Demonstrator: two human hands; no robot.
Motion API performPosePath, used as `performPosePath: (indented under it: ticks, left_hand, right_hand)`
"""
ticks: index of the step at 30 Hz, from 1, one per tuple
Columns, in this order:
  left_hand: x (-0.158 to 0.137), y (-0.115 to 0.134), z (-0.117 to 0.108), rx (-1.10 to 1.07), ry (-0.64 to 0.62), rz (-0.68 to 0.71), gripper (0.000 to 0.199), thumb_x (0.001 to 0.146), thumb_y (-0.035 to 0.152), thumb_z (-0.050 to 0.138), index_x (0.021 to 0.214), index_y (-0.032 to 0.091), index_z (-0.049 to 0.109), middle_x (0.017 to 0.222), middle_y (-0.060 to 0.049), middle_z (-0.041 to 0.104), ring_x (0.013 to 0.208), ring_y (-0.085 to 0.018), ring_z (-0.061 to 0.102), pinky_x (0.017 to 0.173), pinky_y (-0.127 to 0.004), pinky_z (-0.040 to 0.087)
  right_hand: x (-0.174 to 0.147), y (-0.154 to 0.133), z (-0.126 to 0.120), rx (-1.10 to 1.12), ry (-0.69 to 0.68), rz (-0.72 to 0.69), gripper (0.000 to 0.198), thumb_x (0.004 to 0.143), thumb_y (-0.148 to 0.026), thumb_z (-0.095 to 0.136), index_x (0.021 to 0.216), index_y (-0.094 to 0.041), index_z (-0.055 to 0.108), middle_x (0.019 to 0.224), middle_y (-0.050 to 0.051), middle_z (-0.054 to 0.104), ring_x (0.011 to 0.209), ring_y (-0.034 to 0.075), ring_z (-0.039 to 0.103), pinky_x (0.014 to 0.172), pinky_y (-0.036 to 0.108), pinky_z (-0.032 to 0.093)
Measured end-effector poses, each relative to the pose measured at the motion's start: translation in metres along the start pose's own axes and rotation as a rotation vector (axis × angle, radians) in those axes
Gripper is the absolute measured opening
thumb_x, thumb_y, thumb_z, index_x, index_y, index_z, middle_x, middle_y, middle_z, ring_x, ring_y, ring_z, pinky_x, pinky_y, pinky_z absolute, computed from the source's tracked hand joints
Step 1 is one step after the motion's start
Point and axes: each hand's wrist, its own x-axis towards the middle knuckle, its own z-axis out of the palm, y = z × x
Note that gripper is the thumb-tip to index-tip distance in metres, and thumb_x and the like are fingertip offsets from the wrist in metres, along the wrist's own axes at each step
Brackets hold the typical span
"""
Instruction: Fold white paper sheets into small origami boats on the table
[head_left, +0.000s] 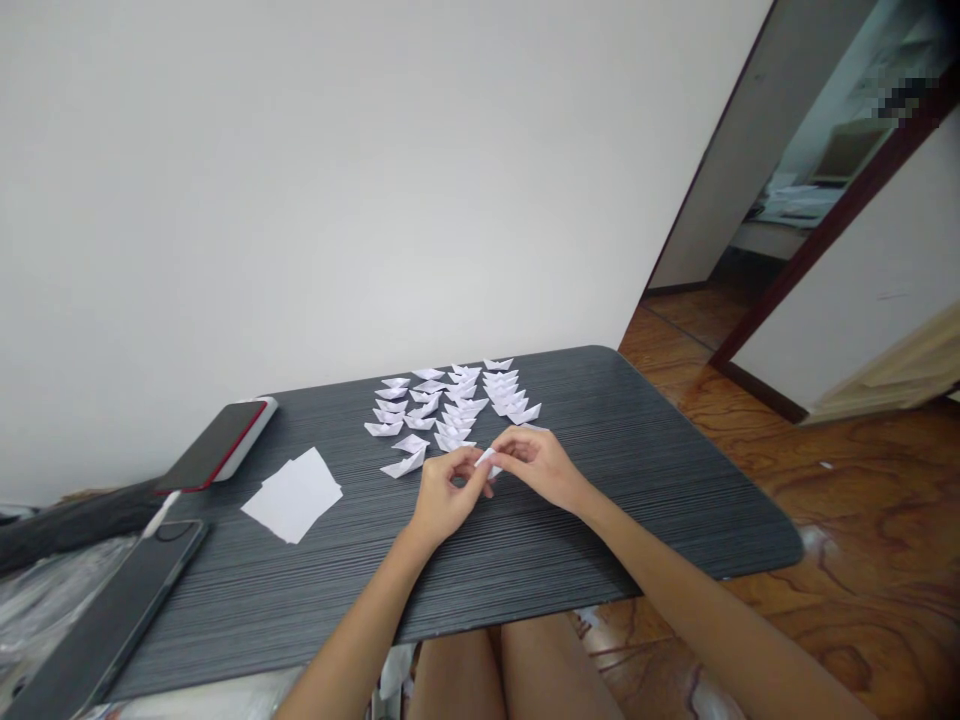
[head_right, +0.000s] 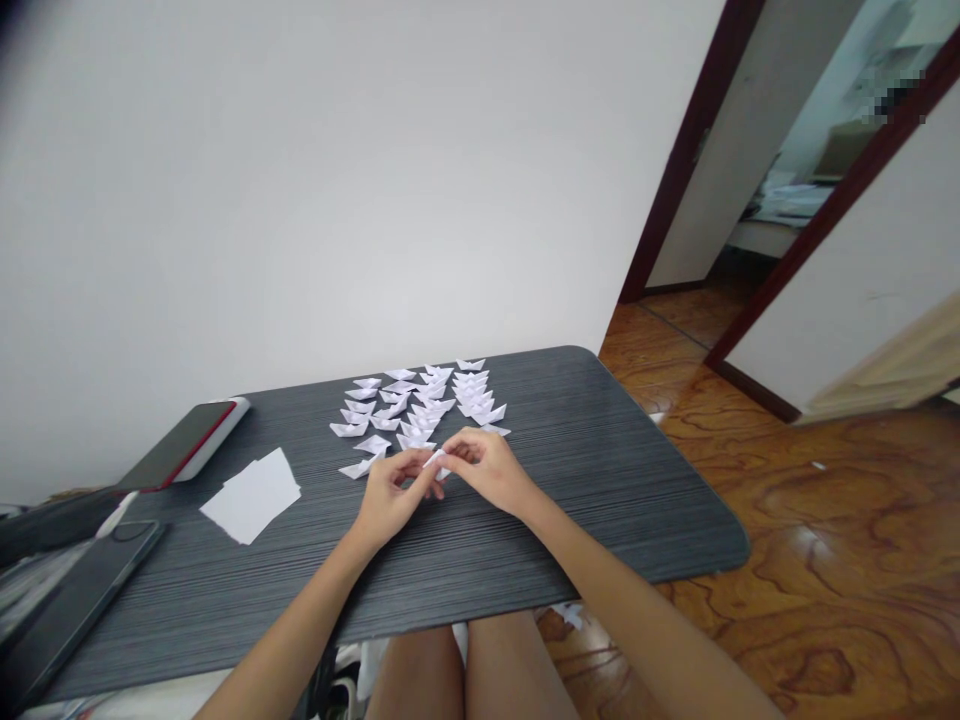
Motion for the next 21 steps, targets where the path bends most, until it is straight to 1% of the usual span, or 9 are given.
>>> performPosePath:
  ticks: [3,6,8,11,13,16,19,21]
  left_hand:
    - [0.0003,0.0008,0.0015,-0.025,-0.019,-0.028,0.023,0.076,0.034,0.050,0.078,0.012,0.055,0.052,0.000,0.057,0.044,-0.010,0.056,0.044,-0.019,0.043]
    - [0.0018,0.0017,0.0047,-0.133,-0.073,-0.091,0.026,0.076,0.036,0.049,0.079,0.011,0.053,0.058,-0.002,0.059,0.046,-0.011,0.058,0.042,-0.019,0.043]
    - [0.0025,0.0013,0.0067,-0.193,-0.114,-0.133,0.027,0.077,0.037,0.047,0.078,0.011,0.053,0.063,-0.004,0.060,0.047,-0.011,0.059,0.040,-0.019,0.041]
    - [0.0027,-0.0003,0.0072,-0.200,-0.146,-0.153,0.029,0.079,0.037,0.043,0.071,0.011,0.051,0.056,-0.001,0.057,0.040,-0.009,0.055,0.037,-0.018,0.038]
    - [0.0024,-0.0012,0.0055,-0.161,-0.116,-0.148,0.032,0.081,0.038,0.040,0.065,0.011,0.050,0.047,0.002,0.052,0.034,-0.007,0.049,0.035,-0.017,0.034]
    - [0.0022,-0.0009,0.0019,-0.074,-0.036,-0.134,0.036,0.081,0.038,0.040,0.057,0.013,0.048,0.038,0.005,0.045,0.029,-0.004,0.039,0.034,-0.016,0.029]
    - [0.0027,0.0008,-0.0002,0.000,-0.016,-0.129,0.038,0.078,0.039,0.044,0.050,0.013,0.046,0.032,0.007,0.037,0.028,-0.002,0.032,0.033,-0.016,0.025]
    - [0.0033,0.0025,-0.0003,-0.013,-0.010,-0.150,0.039,0.077,0.040,0.045,0.049,0.013,0.045,0.032,0.007,0.036,0.027,-0.002,0.031,0.032,-0.016,0.023]
  right_hand:
    - [0.0003,-0.0015,-0.0004,0.053,-0.016,0.077,0.015,0.067,-0.027,0.060,0.068,-0.013,0.056,0.062,-0.001,0.055,0.054,0.008,0.051,0.052,0.021,0.040]
    - [0.0002,-0.0026,0.0007,0.122,-0.004,0.138,0.017,0.068,-0.029,0.059,0.068,-0.013,0.054,0.058,-0.002,0.052,0.046,0.005,0.044,0.045,0.019,0.035]
    - [0.0004,-0.0020,0.0019,0.139,0.026,0.148,0.017,0.068,-0.029,0.058,0.069,-0.013,0.053,0.057,-0.003,0.051,0.044,0.004,0.042,0.043,0.018,0.034]
    - [0.0003,0.0000,0.0030,0.104,0.036,0.118,0.017,0.068,-0.029,0.058,0.072,-0.013,0.052,0.059,-0.003,0.051,0.046,0.005,0.043,0.046,0.019,0.035]
    - [-0.0006,0.0009,0.0029,0.055,-0.014,0.091,0.016,0.069,-0.028,0.058,0.073,-0.013,0.052,0.060,-0.002,0.052,0.049,0.006,0.045,0.049,0.020,0.036]
    - [-0.0030,0.0000,0.0022,-0.013,-0.104,0.101,0.015,0.068,-0.027,0.058,0.072,-0.013,0.053,0.057,-0.002,0.051,0.050,0.007,0.045,0.049,0.021,0.035]
    - [-0.0053,-0.0029,0.0022,-0.068,-0.161,0.123,0.017,0.070,-0.028,0.056,0.064,-0.012,0.054,0.055,-0.001,0.051,0.048,0.006,0.042,0.047,0.020,0.033]
    - [-0.0063,-0.0038,0.0028,-0.062,-0.200,0.138,0.022,0.073,-0.030,0.053,0.060,-0.011,0.055,0.053,-0.001,0.051,0.045,0.005,0.040,0.046,0.020,0.031]
